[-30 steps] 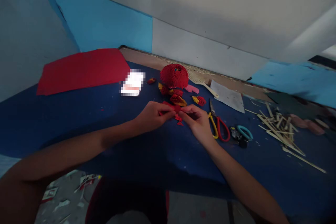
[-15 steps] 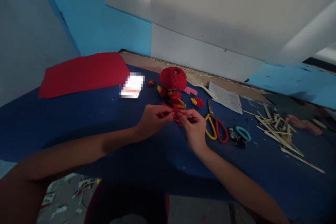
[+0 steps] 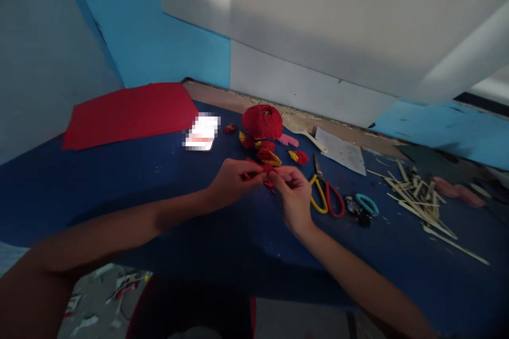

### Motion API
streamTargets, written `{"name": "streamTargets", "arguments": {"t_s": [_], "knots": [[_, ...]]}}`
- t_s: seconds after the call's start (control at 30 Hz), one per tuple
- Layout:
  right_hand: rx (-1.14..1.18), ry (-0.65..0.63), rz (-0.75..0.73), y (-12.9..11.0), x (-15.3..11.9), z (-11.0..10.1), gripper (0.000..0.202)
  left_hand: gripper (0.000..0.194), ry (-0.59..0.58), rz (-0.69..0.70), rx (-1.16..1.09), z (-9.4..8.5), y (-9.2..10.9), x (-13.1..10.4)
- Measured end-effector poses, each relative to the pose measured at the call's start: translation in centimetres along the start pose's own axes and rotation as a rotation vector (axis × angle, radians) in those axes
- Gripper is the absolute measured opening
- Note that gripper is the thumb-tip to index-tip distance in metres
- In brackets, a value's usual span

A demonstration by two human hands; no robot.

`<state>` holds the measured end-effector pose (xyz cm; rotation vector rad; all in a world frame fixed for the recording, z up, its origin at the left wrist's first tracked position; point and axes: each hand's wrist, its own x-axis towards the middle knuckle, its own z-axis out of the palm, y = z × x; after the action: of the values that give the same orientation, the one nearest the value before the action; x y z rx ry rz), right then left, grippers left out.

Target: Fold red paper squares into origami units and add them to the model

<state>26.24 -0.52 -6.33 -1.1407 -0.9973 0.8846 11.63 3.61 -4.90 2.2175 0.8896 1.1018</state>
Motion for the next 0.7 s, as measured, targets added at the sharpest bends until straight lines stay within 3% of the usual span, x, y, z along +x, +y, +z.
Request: {"name": "streamTargets", "arguments": {"t_s": [0.07, 0.17, 0.23, 0.33, 0.43, 0.57, 0.7], "knots": [[0.081, -0.02, 0.005, -0.2, -0.2, 0.0, 0.039, 0.021, 0.099, 0.079, 0.01, 0.1, 0.1, -0.2], [0.099, -0.105, -0.003, -0.6, -0.2, -0.2, 0.042, 0.017, 0.106, 0.223, 0.013, -0.3, 0.2, -0.3], [0.044, -0.164, -0.014, -0.9, 0.1, -0.5, 0.037, 0.016, 0.057, 0.16, -0.021, -0.7, 0.3, -0.1], [-0.094, -0.239, -0.048, -1.2, 0.8, -1.0, 0.024, 0.019, -0.044, -0.084, -0.132, -1.1, 0.4, 0.2], [-0.214, -0.32, -0.071, -1.4, 1.4, -1.6, 0.025, 0.021, -0.135, -0.207, -0.22, -1.1, 0.3, 0.3], [-0.254, -0.4, -0.082, -1.3, 1.6, -1.9, 0.019, 0.02, -0.229, -0.215, -0.255, -1.0, 0.0, 0.3], [-0.434, -0.418, -0.257, -1.5, 1.4, -2.2, 0.008, 0.021, -0.309, -0.185, -0.322, -1.1, 0.0, 0.5]]}}
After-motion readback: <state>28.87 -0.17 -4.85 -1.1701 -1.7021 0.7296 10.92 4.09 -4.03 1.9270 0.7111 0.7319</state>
